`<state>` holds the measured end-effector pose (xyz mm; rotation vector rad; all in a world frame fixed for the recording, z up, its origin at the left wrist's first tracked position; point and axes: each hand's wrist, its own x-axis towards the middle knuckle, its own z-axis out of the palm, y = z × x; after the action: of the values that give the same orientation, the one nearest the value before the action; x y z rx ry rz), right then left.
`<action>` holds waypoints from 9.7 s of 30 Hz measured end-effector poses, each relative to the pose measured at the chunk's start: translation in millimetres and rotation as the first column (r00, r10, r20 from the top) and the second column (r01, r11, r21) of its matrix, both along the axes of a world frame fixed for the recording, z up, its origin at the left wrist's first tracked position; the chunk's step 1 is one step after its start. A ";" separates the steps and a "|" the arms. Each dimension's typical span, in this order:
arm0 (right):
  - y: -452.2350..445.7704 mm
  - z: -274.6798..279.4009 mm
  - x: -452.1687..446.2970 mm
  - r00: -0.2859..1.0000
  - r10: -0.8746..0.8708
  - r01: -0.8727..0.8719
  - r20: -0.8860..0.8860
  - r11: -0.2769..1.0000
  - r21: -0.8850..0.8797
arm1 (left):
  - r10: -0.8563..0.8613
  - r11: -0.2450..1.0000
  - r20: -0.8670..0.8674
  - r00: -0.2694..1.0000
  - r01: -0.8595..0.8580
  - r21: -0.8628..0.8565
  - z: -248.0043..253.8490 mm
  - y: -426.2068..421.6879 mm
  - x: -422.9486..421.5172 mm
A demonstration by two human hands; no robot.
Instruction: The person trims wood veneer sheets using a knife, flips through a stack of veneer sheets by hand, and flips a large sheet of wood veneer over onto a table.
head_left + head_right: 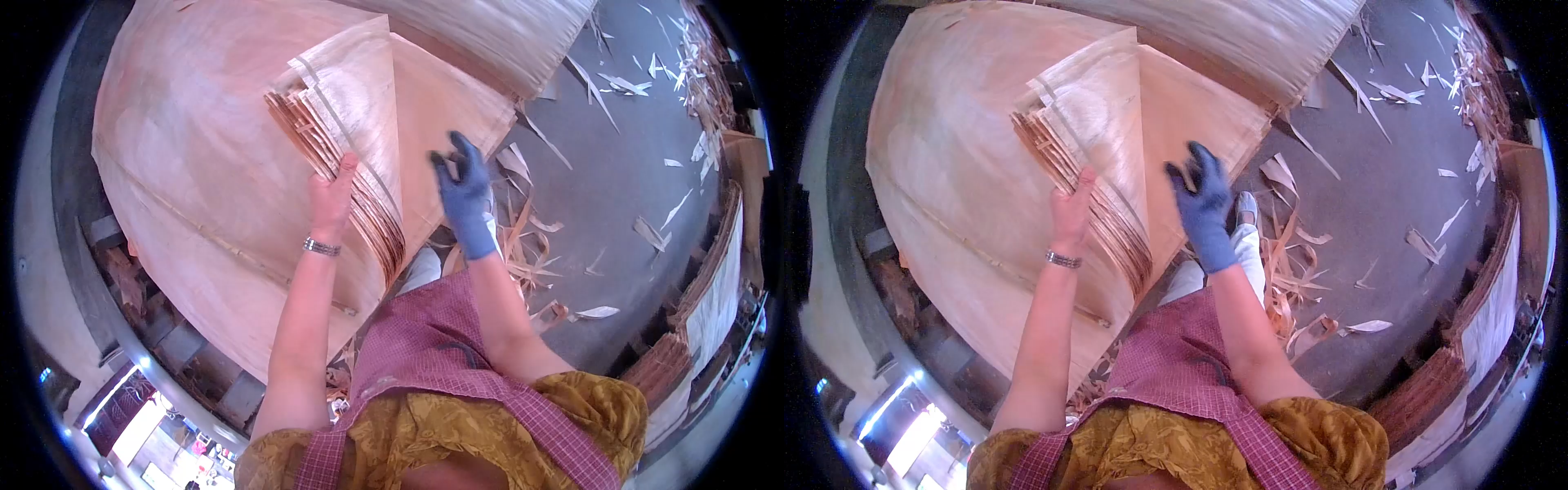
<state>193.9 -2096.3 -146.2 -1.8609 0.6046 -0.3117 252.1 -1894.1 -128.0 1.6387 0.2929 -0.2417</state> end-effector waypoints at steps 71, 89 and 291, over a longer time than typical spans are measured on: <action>-29.3 -87.9 -23.4 0.962 -0.267 0.260 0.063 0.960 0.104 | 0.023 0.997 -0.079 0.997 -0.029 -0.069 3.5 4.7 6.1; 37.2 -60.0 46.7 0.930 0.284 -0.366 0.235 0.628 0.687 | -0.049 0.999 -0.022 0.999 0.048 -0.020 1.8 9.7 8.8; 44.5 -35.6 64.4 0.959 0.276 -0.277 0.065 0.866 0.416 | -0.016 0.996 0.029 0.999 0.018 -0.083 -0.8 10.7 18.5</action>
<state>258.3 -2051.7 -181.8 -1.4975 0.3576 0.0111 270.6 -1883.3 -128.8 1.5616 0.2446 -0.2400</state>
